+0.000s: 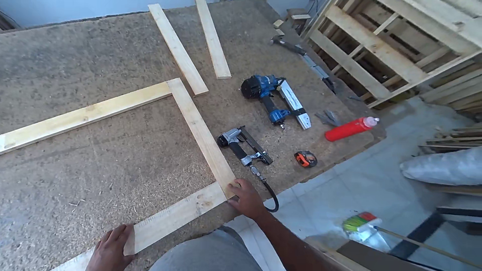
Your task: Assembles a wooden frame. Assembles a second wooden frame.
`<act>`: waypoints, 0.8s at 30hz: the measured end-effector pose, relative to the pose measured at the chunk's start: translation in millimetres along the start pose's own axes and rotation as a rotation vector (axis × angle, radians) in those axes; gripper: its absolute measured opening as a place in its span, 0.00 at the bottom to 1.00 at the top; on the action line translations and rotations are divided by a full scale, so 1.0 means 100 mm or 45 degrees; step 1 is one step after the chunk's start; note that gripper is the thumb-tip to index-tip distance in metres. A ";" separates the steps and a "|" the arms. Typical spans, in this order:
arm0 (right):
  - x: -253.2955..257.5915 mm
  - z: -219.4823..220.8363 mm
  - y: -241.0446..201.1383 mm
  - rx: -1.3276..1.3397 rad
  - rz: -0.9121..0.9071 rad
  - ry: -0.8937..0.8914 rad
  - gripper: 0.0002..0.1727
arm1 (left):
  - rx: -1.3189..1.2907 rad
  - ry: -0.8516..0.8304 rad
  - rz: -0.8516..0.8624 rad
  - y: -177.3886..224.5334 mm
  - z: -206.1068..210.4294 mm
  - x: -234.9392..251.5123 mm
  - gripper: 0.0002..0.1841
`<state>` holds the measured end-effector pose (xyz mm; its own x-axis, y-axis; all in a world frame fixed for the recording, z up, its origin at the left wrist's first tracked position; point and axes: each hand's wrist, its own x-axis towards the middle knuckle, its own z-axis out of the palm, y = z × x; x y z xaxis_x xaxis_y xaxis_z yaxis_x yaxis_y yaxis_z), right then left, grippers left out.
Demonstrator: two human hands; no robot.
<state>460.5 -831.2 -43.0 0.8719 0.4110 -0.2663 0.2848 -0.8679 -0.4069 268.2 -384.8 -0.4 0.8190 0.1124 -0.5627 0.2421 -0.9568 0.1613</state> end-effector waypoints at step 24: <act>0.24 -0.87 -0.38 0.019 0.192 -0.315 0.29 | -0.184 -0.167 -0.101 0.31 -0.39 -0.02 0.49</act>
<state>504.7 -812.3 42.0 0.7795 0.3351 -0.5292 0.1523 -0.9209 -0.3588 294.3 -403.8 37.5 0.7221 0.1406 -0.6773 0.3825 -0.8970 0.2216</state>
